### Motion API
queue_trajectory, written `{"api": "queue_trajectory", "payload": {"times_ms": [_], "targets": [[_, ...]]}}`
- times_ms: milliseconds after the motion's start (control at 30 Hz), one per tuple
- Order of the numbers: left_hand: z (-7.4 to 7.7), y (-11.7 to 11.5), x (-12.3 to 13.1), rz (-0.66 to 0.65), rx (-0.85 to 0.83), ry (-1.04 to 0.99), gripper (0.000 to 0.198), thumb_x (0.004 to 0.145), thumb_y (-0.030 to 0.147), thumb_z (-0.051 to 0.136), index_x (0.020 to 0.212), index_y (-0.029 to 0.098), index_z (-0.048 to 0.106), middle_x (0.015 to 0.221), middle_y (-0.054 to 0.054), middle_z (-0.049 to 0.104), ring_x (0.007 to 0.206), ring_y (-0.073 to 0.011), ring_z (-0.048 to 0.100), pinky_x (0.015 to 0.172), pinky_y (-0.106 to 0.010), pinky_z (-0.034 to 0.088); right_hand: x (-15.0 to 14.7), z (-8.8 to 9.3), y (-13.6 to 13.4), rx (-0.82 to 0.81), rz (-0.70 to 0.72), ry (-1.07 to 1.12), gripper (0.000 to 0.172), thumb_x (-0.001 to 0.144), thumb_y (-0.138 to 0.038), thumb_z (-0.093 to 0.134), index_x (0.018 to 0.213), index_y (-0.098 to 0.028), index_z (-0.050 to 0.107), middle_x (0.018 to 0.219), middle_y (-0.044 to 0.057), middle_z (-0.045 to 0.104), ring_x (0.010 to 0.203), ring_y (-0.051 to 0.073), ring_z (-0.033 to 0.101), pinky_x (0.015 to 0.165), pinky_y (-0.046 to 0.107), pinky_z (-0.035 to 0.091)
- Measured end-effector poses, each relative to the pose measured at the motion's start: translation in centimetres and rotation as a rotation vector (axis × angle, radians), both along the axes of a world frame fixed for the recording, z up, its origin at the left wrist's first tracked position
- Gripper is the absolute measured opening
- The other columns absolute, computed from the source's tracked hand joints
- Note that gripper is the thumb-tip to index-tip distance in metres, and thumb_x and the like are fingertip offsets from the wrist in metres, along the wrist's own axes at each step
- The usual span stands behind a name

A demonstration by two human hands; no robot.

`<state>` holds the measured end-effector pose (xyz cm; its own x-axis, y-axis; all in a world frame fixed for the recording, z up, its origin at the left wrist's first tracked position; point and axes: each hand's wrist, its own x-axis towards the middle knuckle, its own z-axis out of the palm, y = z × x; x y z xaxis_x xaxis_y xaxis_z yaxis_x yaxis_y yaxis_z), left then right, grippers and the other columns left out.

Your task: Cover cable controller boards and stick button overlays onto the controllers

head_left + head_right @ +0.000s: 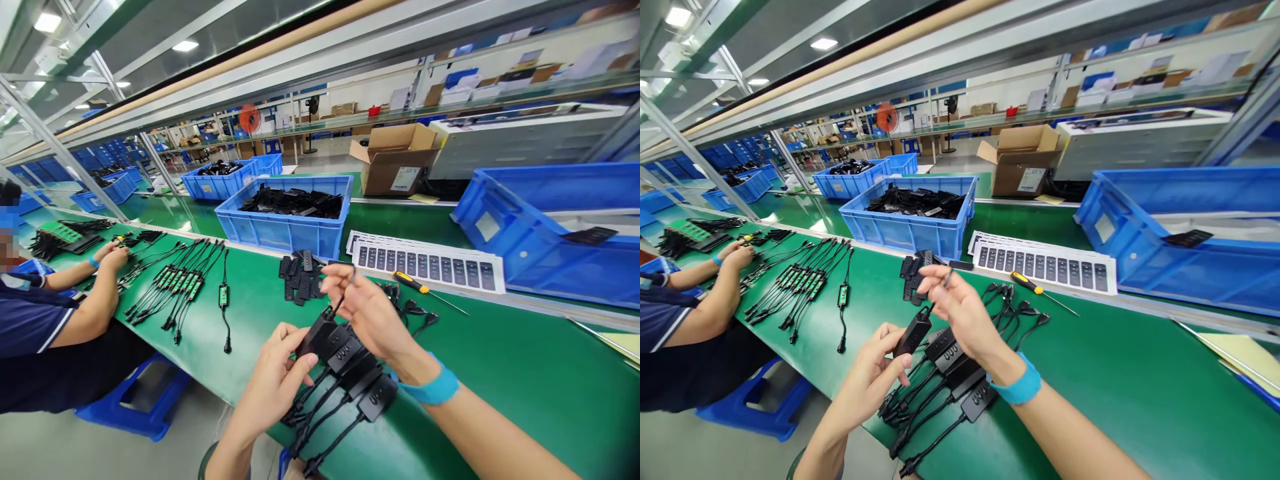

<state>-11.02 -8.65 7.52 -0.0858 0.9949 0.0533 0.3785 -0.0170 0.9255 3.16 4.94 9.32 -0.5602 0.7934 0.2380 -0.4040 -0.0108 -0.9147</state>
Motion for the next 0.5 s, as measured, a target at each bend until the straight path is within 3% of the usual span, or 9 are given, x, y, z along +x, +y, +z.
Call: {"api": "queue_trajectory", "payload": {"times_ms": [133, 200, 333, 433, 500], "targets": [[-1.5, 0.8, 0.9, 0.067, -0.053, 0.093, 0.031, 0.088, 0.030, 0.061, 0.118, 0.022, 0.061, 0.079, 0.000, 0.055, 0.065, -0.0121, 0.053, 0.055, -0.021, 0.046, 3.0, 0.5, 3.4, -0.141, -0.259, -0.103, 0.039, 0.075, -0.053, 0.073, 0.090, -0.023, 0.054, 0.063, -0.005, 0.050, 0.046, 0.007, 0.037, 0.038, 0.018, 0.026], [-2.7, 1.4, 1.6, 0.084, -0.089, 0.103, 0.027, 0.084, 0.026, 0.065, 0.111, 0.021, 0.061, 0.078, 0.002, 0.057, 0.057, -0.0097, 0.052, 0.053, -0.020, 0.044, 4.6, -0.9, 4.9, -0.086, -0.341, -0.281, 0.043, 0.073, -0.059, 0.071, 0.085, -0.022, 0.052, 0.062, -0.005, 0.051, 0.045, 0.007, 0.041, 0.038, 0.018, 0.029], [-4.5, 2.3, 3.1, 0.077, -0.130, 0.255, 0.025, 0.080, 0.018, 0.070, 0.104, 0.020, 0.062, 0.101, -0.003, 0.057, 0.060, -0.0094, 0.060, 0.059, -0.024, 0.049, 7.2, -5.3, 6.9, 0.032, -0.420, -0.592, 0.056, 0.067, -0.072, 0.065, 0.080, -0.019, 0.054, 0.061, 0.000, 0.055, 0.048, 0.013, 0.050, 0.039, 0.024, 0.036], [-5.0, 2.1, 3.6, 0.043, -0.129, 0.522, 0.026, 0.082, 0.022, 0.070, 0.106, 0.021, 0.062, 0.102, -0.005, 0.057, 0.069, -0.0160, 0.065, 0.064, -0.030, 0.052, 8.4, -7.5, 8.0, 0.083, -0.578, -0.653, 0.060, 0.061, -0.065, 0.074, 0.093, -0.017, 0.059, 0.079, 0.008, 0.062, 0.068, 0.023, 0.059, 0.056, 0.035, 0.048], [-4.9, 1.8, 2.8, 0.047, -0.078, 0.655, 0.025, 0.085, 0.031, 0.068, 0.107, 0.022, 0.061, 0.100, -0.005, 0.058, 0.076, -0.0203, 0.065, 0.066, -0.032, 0.053, 8.5, -7.9, 8.6, 0.253, -0.769, -0.715, 0.064, 0.065, -0.056, 0.076, 0.111, -0.016, 0.057, 0.103, 0.015, 0.062, 0.095, 0.032, 0.058, 0.078, 0.046, 0.050]]}}
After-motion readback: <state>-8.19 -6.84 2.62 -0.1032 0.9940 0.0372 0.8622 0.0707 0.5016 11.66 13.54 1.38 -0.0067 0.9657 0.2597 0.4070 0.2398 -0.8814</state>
